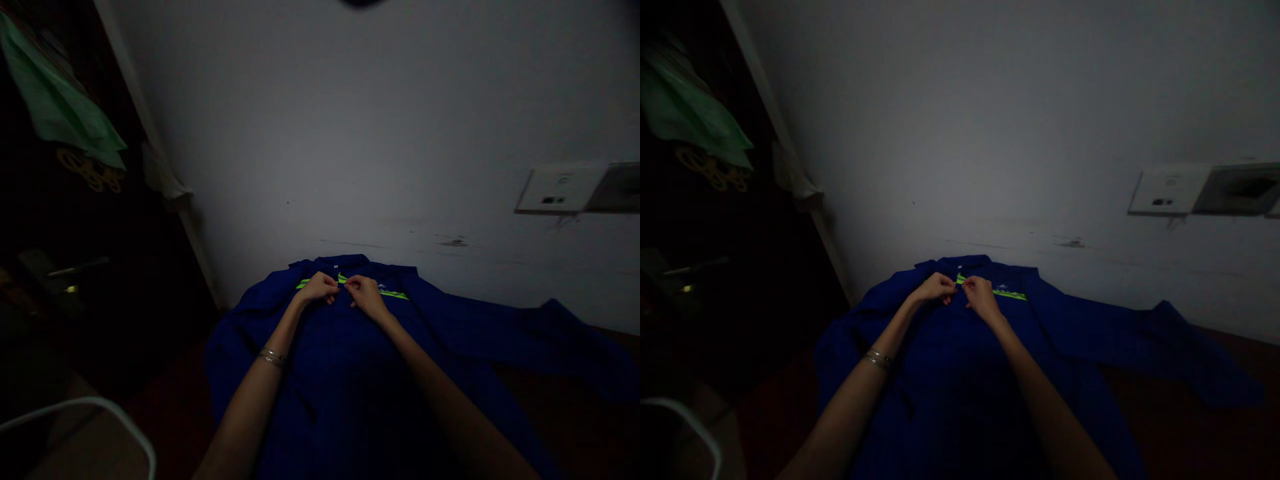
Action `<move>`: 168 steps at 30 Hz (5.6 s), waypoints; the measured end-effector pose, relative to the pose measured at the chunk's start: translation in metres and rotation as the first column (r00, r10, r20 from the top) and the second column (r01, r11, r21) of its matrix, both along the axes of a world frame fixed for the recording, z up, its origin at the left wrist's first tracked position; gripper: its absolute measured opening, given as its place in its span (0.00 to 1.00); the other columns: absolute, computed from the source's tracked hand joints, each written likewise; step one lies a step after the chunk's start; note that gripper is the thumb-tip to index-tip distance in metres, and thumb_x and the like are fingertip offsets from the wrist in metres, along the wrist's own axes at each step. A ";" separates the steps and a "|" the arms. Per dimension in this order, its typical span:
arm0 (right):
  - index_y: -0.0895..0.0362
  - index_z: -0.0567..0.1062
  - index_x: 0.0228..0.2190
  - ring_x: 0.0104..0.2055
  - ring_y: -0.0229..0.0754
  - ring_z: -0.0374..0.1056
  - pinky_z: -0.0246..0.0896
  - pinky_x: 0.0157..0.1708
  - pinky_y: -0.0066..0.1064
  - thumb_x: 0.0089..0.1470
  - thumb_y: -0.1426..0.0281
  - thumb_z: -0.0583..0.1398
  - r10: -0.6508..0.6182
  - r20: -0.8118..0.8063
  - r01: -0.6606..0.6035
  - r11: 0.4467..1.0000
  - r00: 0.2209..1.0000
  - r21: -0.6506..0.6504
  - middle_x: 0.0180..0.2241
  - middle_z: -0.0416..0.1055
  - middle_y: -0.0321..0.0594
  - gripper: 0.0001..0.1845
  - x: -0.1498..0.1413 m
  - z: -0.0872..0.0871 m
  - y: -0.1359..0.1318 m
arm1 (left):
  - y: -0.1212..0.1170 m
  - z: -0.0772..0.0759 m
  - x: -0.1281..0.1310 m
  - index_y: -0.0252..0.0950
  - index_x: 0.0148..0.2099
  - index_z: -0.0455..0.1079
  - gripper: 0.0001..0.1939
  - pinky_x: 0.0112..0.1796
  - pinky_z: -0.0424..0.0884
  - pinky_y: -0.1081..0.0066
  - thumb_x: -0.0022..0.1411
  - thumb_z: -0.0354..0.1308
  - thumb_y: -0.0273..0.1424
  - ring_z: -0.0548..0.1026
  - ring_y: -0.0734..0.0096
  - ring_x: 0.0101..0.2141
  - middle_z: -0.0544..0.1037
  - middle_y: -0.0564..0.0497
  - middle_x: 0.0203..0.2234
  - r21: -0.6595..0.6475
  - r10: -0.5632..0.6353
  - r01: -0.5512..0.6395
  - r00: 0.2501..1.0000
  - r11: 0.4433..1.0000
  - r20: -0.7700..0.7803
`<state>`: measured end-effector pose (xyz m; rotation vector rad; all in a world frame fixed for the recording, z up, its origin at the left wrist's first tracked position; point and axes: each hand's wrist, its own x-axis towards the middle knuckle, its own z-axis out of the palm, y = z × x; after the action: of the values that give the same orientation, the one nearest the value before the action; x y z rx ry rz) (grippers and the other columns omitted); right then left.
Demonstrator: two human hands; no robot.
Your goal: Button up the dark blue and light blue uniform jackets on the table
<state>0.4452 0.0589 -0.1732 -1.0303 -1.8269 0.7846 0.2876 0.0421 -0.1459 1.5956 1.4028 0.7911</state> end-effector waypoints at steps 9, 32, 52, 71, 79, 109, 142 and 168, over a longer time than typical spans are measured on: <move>0.60 0.70 0.30 0.35 0.38 0.64 0.56 0.36 0.26 0.54 0.75 0.51 -0.116 0.456 -0.098 0.902 0.882 0.419 0.34 0.67 0.43 0.09 0.005 0.012 -0.011 | 0.000 0.003 -0.001 0.28 0.25 0.67 0.04 0.21 0.66 0.78 0.50 0.53 0.22 0.68 0.79 0.15 0.68 0.56 0.12 0.041 -0.032 0.034 0.998 0.999 -0.046; 0.61 0.72 0.30 0.34 0.38 0.65 0.57 0.37 0.27 0.52 0.76 0.53 -0.084 0.278 -0.038 0.914 0.957 0.405 0.31 0.69 0.42 0.08 0.004 0.000 -0.001 | 0.011 -0.010 -0.008 0.27 0.32 0.72 0.10 0.23 0.63 0.79 0.48 0.53 0.26 0.68 0.78 0.20 0.71 0.53 0.17 0.299 0.005 0.040 0.989 0.954 -0.148; 0.59 0.75 0.27 0.23 0.37 0.69 0.62 0.24 0.23 0.42 0.78 0.55 -0.125 0.076 0.122 0.991 0.989 0.049 0.24 0.73 0.40 0.10 -0.003 0.006 0.002 | 0.006 -0.007 0.005 0.27 0.31 0.73 0.09 0.23 0.61 0.79 0.50 0.53 0.27 0.68 0.77 0.21 0.72 0.52 0.18 0.354 0.077 0.008 0.971 0.935 -0.226; 0.60 0.70 0.30 0.31 0.40 0.65 0.56 0.30 0.27 0.40 0.70 0.59 -0.226 0.324 0.142 0.954 0.919 0.262 0.29 0.70 0.43 0.11 -0.009 0.006 -0.009 | 0.005 -0.004 0.009 0.27 0.29 0.74 0.08 0.19 0.59 0.80 0.48 0.57 0.28 0.64 0.81 0.15 0.68 0.55 0.12 0.184 0.114 -0.099 0.991 0.978 -0.072; 0.59 0.71 0.30 0.30 0.37 0.66 0.57 0.31 0.25 0.38 0.79 0.56 -0.149 0.194 0.119 0.981 0.970 0.155 0.28 0.71 0.39 0.12 -0.004 -0.003 0.001 | -0.001 0.002 0.004 0.27 0.33 0.74 0.13 0.19 0.61 0.79 0.51 0.56 0.32 0.65 0.80 0.15 0.68 0.54 0.13 0.073 0.056 -0.050 0.995 0.996 -0.081; 0.60 0.74 0.27 0.28 0.34 0.67 0.58 0.28 0.21 0.37 0.80 0.55 -0.178 0.137 0.178 0.984 0.974 0.013 0.24 0.72 0.37 0.13 -0.001 0.004 0.004 | 0.005 -0.012 0.011 0.28 0.29 0.74 0.09 0.20 0.58 0.81 0.44 0.55 0.23 0.63 0.81 0.18 0.70 0.55 0.16 0.242 0.175 -0.149 0.980 0.959 -0.091; 0.60 0.75 0.25 0.30 0.38 0.70 0.57 0.27 0.22 0.47 0.69 0.55 -0.146 0.283 0.141 0.989 0.948 0.036 0.27 0.74 0.42 0.10 0.005 0.000 0.010 | 0.001 -0.017 0.012 0.27 0.29 0.74 0.09 0.25 0.61 0.79 0.44 0.54 0.24 0.66 0.77 0.22 0.73 0.52 0.20 0.394 0.107 -0.017 0.973 0.919 -0.207; 0.62 0.74 0.25 0.17 0.32 0.65 0.55 0.11 0.18 0.45 0.67 0.57 -0.157 0.100 0.172 0.969 0.983 -0.178 0.26 0.73 0.41 0.10 0.024 0.007 0.016 | 0.007 -0.020 -0.005 0.27 0.29 0.72 0.07 0.19 0.60 0.81 0.47 0.56 0.25 0.63 0.83 0.16 0.68 0.55 0.14 0.212 0.224 -0.232 0.973 0.949 0.060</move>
<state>0.4694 0.0745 -0.1666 -1.3368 -1.7362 0.8324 0.2829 0.0488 -0.1663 1.5900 1.5364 1.1386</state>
